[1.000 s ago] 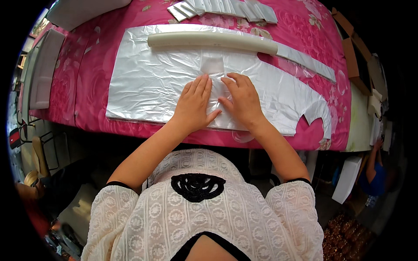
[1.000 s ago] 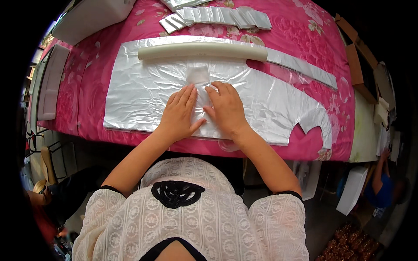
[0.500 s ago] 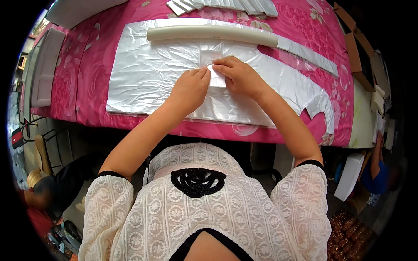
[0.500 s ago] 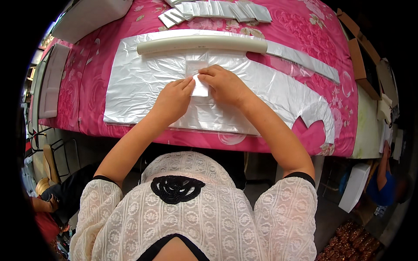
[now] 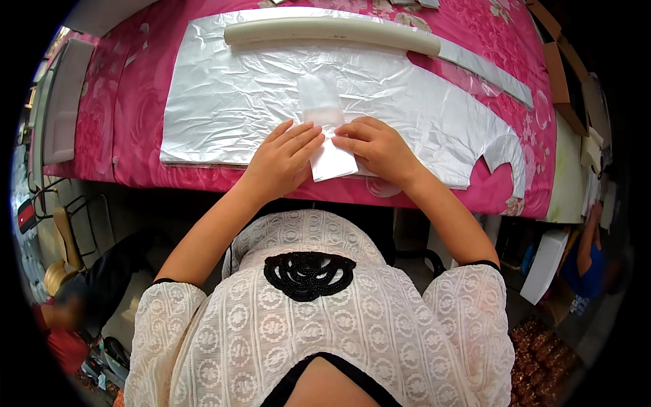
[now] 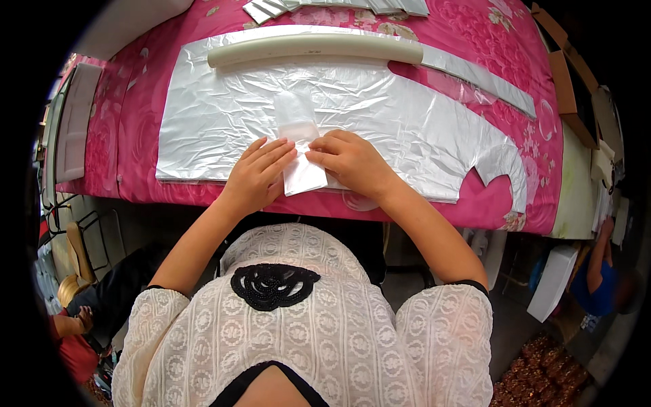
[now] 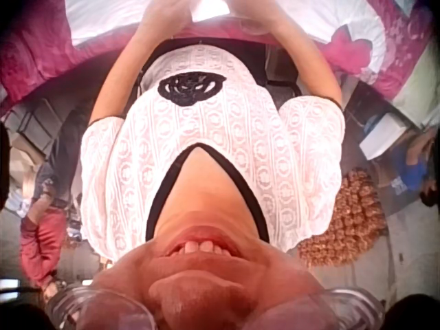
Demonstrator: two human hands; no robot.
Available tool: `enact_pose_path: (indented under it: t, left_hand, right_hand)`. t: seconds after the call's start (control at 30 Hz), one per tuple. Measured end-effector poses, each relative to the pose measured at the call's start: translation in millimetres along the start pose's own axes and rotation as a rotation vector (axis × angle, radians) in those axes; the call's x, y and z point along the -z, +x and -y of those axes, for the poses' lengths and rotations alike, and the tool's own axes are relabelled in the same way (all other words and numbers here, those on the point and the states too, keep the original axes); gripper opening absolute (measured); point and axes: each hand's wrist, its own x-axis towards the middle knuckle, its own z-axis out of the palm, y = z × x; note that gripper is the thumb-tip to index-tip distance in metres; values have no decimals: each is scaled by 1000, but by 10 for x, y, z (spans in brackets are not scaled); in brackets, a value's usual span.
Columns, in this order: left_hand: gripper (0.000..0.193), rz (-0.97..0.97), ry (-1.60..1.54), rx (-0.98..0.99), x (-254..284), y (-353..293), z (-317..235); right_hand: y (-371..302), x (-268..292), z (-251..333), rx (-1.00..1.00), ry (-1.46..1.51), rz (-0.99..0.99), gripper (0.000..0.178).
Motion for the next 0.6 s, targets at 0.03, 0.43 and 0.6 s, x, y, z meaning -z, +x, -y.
enact_pose_path:
  t: [0.03,0.43,0.6]
  left_hand:
    - [46,-19,-5,-12,-14,-6,-6]
    - [41,-51,-467,676,-3,158,-43]
    - [56,-143,-517,862,-26,331,85]
  right_hand:
    - [-23,-1,-7,4,11,13,30]
    - [427,127,-40,-781,362,196,19]
    - [684,138,-184,-1018,398,364,29]
